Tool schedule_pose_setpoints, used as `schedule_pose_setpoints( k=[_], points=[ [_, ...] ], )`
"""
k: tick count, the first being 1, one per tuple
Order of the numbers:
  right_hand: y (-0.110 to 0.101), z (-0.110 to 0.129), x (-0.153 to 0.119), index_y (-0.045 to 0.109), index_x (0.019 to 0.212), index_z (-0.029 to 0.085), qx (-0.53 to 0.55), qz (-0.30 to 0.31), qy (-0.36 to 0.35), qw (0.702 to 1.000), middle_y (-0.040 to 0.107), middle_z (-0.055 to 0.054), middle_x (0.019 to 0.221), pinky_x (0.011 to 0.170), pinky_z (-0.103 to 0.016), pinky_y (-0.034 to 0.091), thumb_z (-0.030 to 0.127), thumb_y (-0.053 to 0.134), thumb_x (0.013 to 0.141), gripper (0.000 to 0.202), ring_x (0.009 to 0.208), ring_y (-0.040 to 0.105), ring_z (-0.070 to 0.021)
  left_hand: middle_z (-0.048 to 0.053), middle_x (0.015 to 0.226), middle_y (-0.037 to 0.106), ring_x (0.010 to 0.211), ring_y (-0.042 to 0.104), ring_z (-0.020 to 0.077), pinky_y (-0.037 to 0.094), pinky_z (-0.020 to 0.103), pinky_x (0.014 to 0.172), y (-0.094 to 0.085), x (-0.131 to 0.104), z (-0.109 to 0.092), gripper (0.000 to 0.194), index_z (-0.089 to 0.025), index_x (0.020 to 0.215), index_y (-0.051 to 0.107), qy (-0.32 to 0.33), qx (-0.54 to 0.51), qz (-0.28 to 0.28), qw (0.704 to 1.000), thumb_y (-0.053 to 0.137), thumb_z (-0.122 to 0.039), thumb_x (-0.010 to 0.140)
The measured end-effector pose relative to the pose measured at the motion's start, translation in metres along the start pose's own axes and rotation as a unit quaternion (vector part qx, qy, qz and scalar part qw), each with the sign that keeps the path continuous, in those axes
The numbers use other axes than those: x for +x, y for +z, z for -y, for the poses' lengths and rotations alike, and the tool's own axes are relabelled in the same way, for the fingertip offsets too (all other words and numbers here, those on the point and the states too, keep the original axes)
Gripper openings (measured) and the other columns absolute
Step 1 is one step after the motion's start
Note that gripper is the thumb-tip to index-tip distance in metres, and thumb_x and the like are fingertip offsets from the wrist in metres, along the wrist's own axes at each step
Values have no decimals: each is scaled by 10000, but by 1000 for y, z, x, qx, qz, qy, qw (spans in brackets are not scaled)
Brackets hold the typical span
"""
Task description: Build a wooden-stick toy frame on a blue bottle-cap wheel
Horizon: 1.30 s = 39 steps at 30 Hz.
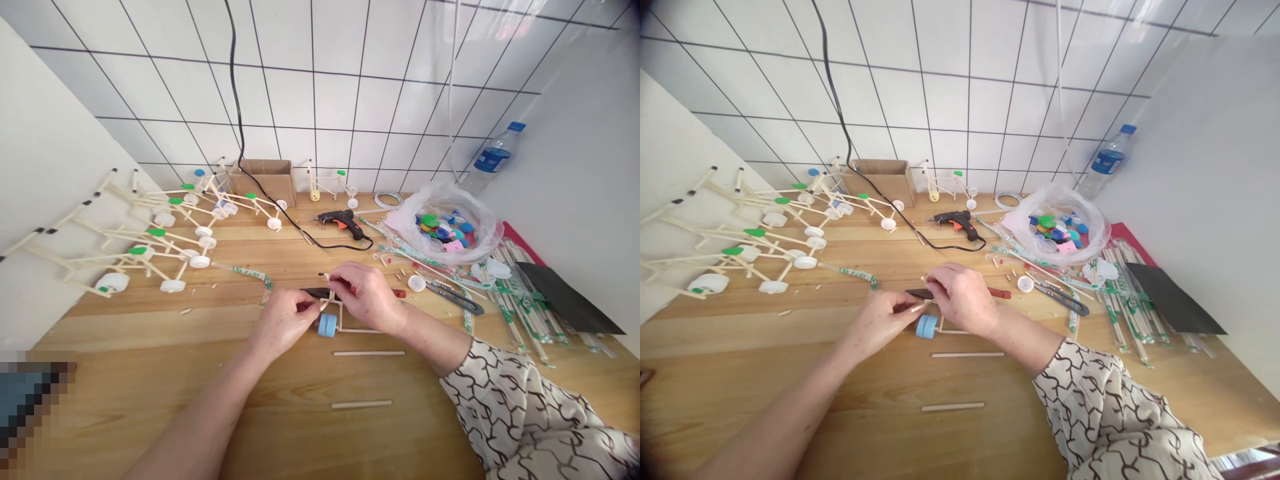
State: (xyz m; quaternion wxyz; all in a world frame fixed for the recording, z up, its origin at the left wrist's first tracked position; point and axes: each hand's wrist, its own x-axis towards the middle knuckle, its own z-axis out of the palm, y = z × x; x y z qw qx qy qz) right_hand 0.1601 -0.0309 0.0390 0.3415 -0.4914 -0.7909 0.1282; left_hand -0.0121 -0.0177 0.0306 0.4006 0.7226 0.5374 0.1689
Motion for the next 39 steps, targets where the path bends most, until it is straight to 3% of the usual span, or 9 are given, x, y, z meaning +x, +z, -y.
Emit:
schedule_pose_setpoints(
  k=[14, 18, 24, 26, 32, 35, 39],
  points=[
    [1, -2, 0, 611, 783, 168, -9, 2, -11, 1000, 640, -39, 747, 663, -247, 426, 149, 518, 864, 125, 705, 570, -143, 38, 620, 680, 580, 549, 175, 354, 247, 534, -3, 0, 1, 344, -149, 692, 733, -4, -17, -10, 1000, 564, -448, 716],
    [1, -2, 0, 611, 786, 159, -13, 3, -19, 1000, 635, -40, 740, 655, -248, 417, 148, 516, 866, 124, 704, 565, -145, 1, 525, 598, 523, 503, 144, 342, 241, 511, -8, -2, 2, 324, -154, 659, 704, 14, -4, -56, 998, 550, -421, 760],
    [-1, -1, 1, 608, 789, 163, -16, 8, -17, 1000, 628, -34, 729, 646, -245, 403, 156, 513, 874, 128, 692, 556, -142, 27, 811, 689, 659, 577, 133, 450, 229, 643, -9, -16, -3, 260, -176, 980, 694, 139, -5, -231, 963, 541, -318, 825],
    [-1, 0, 1, 606, 785, 160, -16, 9, -18, 1000, 625, -33, 722, 641, -245, 399, 150, 516, 872, 126, 686, 552, -141, 28, 850, 691, 686, 586, 128, 461, 225, 663, -7, -20, -3, 267, -192, 1066, 667, 198, 23, -264, 944, 529, -269, 850],
    [0, 0, 1, 603, 764, 146, -14, 6, -19, 1000, 616, -37, 710, 636, -242, 400, 141, 515, 870, 138, 677, 547, -142, 20, 792, 666, 730, 588, 127, 479, 249, 727, -3, -17, 2, 390, -200, 1216, 570, 392, 86, -267, 876, 474, -69, 861],
    [0, 0, 1, 609, 761, 144, -14, 9, -17, 1000, 617, -40, 709, 637, -240, 402, 146, 510, 874, 150, 679, 549, -142, 17, 791, 658, 722, 587, 130, 482, 265, 719, -2, -12, 6, 455, -215, 1255, 538, 426, 107, -269, 857, 475, -25, 846],
    [0, -1, 1, 621, 771, 147, -13, 12, -17, 1000, 622, -43, 720, 654, -243, 408, 155, 501, 882, 163, 692, 553, -142, 44, 850, 672, 765, 602, 147, 489, 287, 742, 0, -10, 10, 474, -196, 1250, 544, 434, 110, -258, 856, 496, 7, 825]
  ],
)
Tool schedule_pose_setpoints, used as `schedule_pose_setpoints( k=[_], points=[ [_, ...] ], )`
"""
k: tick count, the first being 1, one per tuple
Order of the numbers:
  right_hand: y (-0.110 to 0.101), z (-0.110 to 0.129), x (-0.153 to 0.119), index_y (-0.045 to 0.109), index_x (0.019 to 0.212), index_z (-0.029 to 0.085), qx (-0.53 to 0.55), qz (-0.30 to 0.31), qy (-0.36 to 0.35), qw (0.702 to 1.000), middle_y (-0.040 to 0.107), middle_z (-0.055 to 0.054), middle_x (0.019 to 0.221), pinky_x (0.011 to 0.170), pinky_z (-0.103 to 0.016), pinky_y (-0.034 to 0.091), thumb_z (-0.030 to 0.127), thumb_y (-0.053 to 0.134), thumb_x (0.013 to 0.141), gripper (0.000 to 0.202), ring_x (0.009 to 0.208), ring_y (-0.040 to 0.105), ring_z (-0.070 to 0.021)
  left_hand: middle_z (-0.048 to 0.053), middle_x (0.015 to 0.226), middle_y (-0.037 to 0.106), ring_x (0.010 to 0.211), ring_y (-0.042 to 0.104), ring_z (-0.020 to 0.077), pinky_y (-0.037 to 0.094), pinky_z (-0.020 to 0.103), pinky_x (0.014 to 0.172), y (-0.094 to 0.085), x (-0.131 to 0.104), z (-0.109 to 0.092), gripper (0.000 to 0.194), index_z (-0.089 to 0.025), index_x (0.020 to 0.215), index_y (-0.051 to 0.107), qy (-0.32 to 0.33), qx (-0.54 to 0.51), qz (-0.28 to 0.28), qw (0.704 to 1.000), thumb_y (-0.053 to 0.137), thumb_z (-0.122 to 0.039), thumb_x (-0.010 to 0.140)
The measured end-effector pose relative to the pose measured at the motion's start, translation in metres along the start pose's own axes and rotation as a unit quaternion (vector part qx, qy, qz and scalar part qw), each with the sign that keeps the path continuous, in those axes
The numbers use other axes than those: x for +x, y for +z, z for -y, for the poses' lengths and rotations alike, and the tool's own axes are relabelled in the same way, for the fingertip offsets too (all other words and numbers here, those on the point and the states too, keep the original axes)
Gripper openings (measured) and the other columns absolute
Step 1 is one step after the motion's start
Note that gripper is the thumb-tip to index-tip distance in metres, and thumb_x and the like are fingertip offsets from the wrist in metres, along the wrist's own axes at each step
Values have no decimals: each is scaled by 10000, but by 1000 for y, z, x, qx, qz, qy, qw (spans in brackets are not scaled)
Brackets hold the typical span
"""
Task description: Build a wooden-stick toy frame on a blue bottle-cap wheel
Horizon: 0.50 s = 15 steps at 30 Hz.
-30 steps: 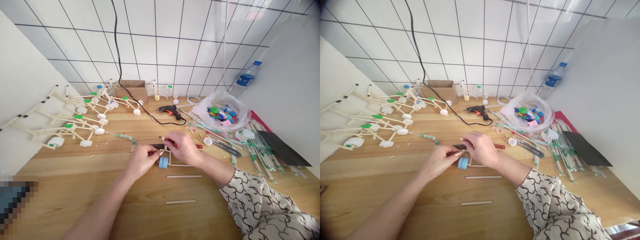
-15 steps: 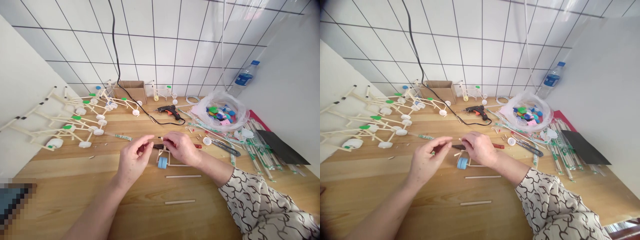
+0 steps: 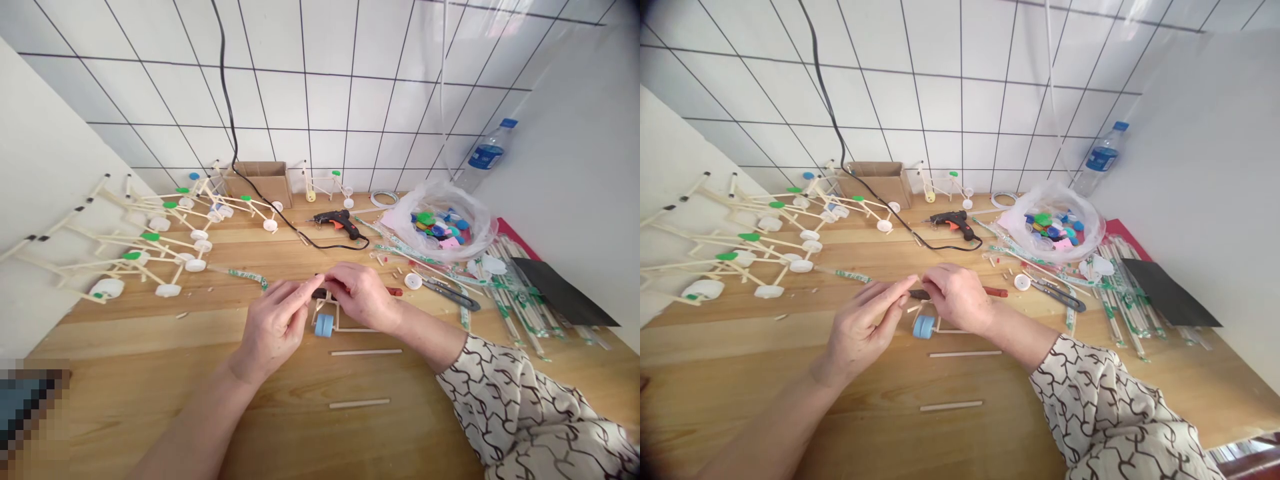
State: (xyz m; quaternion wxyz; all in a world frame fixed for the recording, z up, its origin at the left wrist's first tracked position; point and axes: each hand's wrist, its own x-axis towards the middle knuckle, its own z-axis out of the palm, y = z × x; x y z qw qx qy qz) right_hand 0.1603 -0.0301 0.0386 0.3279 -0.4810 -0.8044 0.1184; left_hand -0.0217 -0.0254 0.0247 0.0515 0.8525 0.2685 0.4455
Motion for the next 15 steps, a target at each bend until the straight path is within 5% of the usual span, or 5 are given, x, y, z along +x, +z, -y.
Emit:
schedule_pose_setpoints(
  k=[15],
  points=[
    [-2, 5, 2, 603, 740, 149, 4, -4, 2, 1000, 572, -18, 676, 611, -230, 364, 162, 540, 861, 137, 643, 487, -117, 28, 850, 676, 752, 616, 153, 503, 284, 716, 2, -1, 0, 486, -244, 1276, 525, -4, 14, 2, 1000, 498, -31, 840]
  ],
)
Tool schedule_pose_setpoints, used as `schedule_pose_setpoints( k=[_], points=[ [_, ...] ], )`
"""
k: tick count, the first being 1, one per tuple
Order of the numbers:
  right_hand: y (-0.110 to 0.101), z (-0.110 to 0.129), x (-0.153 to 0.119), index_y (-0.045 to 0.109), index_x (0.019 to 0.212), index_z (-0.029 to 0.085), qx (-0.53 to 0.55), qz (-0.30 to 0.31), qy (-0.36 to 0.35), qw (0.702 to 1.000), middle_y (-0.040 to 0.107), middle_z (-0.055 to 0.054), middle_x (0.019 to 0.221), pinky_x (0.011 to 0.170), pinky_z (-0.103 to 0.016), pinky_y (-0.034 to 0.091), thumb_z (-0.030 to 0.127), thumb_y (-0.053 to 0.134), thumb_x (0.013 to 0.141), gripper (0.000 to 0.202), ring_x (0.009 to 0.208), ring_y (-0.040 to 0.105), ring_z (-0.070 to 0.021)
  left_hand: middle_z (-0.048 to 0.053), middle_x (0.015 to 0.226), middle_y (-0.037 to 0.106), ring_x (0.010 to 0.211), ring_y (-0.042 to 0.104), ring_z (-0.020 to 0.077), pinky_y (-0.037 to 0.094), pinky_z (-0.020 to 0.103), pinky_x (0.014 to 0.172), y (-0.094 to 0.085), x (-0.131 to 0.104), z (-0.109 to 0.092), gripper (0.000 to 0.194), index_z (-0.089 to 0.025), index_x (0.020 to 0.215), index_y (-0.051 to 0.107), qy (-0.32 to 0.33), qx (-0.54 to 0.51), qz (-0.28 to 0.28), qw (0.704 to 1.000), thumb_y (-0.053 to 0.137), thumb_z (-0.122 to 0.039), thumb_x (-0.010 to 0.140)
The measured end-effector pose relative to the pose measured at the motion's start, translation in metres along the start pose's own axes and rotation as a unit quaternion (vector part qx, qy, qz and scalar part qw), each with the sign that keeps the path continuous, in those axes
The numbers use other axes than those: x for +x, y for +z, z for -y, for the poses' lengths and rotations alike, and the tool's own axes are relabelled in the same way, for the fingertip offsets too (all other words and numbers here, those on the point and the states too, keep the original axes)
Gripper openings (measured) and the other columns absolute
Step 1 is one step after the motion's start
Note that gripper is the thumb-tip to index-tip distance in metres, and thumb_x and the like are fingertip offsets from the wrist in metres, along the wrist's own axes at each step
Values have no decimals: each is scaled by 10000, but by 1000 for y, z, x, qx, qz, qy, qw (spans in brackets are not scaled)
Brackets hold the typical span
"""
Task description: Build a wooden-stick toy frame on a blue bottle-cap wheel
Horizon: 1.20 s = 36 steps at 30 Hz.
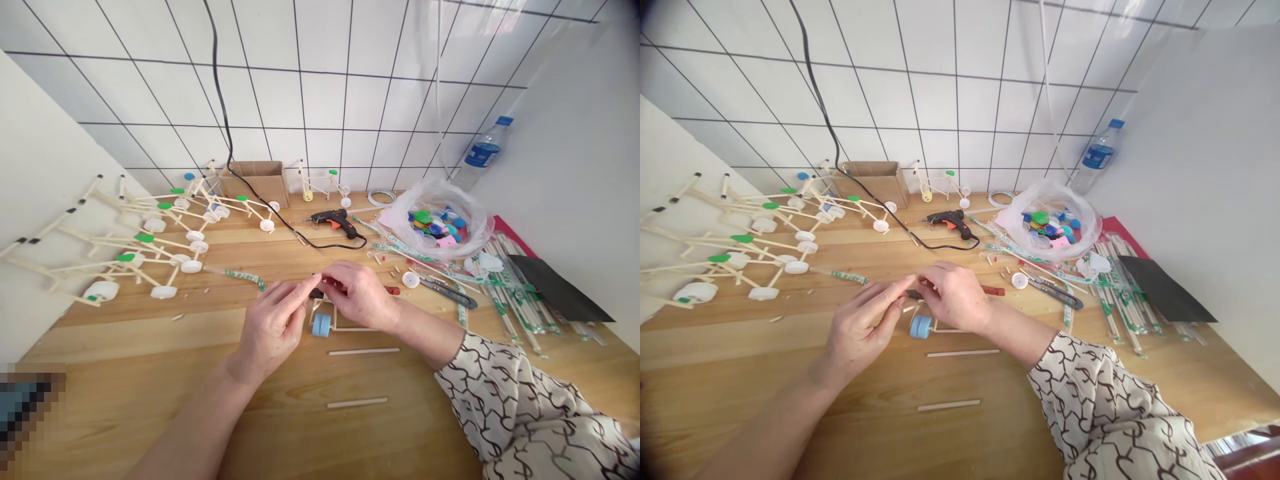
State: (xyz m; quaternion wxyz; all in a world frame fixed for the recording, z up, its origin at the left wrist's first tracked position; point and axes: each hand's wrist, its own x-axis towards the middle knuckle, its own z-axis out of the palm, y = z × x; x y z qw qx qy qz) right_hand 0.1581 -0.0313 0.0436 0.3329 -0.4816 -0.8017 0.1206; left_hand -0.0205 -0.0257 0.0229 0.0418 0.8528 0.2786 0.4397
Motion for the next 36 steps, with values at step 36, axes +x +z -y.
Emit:
schedule_pose_setpoints(
  k=[36],
  points=[
    [1, -4, 2, 595, 734, 137, -6, 37, -11, 999, 596, -26, 684, 605, -219, 358, 139, 500, 887, 179, 626, 491, -108, 26, 845, 671, 749, 608, 153, 510, 291, 723, 2, -2, -1, 502, -249, 1321, 481, 2, 12, -2, 1000, 476, -56, 858]
  ],
)
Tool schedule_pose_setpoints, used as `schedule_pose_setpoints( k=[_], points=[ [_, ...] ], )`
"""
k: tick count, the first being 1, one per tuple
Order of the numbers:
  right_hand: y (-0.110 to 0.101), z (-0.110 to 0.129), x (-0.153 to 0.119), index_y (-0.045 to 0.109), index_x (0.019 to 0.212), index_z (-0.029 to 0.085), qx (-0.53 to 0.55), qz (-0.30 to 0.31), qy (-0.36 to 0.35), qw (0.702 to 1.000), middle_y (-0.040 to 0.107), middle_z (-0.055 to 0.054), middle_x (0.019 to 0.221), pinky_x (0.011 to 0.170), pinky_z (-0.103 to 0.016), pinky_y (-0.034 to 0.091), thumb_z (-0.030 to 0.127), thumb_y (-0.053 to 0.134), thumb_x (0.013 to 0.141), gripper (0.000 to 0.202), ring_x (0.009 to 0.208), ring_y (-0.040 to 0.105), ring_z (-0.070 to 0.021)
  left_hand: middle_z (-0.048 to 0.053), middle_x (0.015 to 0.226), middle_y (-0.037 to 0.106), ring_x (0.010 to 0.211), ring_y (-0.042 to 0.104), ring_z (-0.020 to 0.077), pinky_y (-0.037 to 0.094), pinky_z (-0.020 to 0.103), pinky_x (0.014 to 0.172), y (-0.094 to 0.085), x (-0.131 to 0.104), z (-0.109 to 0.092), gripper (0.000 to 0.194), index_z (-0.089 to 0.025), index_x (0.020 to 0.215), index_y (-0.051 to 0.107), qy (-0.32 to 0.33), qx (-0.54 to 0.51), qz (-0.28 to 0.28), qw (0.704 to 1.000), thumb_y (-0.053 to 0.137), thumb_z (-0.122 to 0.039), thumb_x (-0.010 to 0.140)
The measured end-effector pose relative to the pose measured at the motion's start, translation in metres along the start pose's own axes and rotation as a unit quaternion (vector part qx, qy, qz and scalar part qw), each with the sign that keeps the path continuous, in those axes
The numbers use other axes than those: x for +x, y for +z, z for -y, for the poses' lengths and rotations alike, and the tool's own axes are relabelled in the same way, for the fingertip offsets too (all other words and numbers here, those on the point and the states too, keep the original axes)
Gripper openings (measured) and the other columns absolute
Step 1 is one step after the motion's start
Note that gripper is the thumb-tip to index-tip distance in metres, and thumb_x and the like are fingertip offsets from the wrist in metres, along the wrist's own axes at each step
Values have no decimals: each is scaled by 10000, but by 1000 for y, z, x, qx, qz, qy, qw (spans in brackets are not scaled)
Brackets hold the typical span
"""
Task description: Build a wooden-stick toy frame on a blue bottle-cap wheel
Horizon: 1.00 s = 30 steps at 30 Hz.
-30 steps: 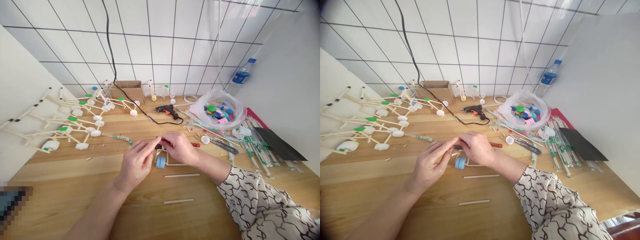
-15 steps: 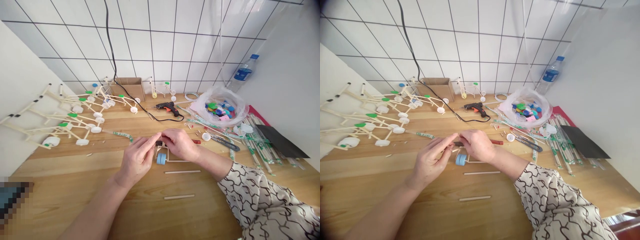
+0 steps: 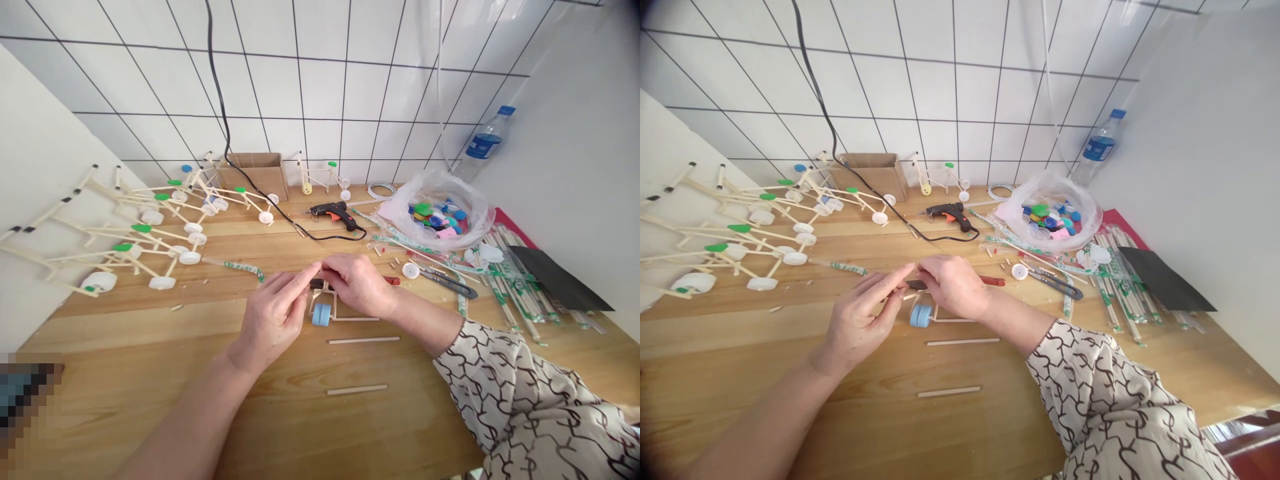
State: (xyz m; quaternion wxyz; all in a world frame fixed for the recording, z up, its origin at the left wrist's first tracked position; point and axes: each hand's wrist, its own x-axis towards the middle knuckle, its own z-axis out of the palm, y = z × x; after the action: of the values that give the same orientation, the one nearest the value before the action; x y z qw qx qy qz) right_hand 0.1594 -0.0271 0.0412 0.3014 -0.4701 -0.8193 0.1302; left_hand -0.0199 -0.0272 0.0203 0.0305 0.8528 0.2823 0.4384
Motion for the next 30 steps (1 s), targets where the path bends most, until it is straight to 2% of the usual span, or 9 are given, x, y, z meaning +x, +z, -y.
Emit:
schedule_pose_setpoints(
  k=[30],
  points=[
    [0, -1, 0, 607, 750, 132, 9, 2, -6, 1000, 595, -26, 697, 623, -216, 381, 143, 492, 891, 182, 642, 493, -105, 24, 828, 670, 750, 615, 152, 516, 293, 726, 0, 0, -1, 502, -249, 1322, 481, -5, -2, 5, 1000, 468, -55, 859]
  ],
)
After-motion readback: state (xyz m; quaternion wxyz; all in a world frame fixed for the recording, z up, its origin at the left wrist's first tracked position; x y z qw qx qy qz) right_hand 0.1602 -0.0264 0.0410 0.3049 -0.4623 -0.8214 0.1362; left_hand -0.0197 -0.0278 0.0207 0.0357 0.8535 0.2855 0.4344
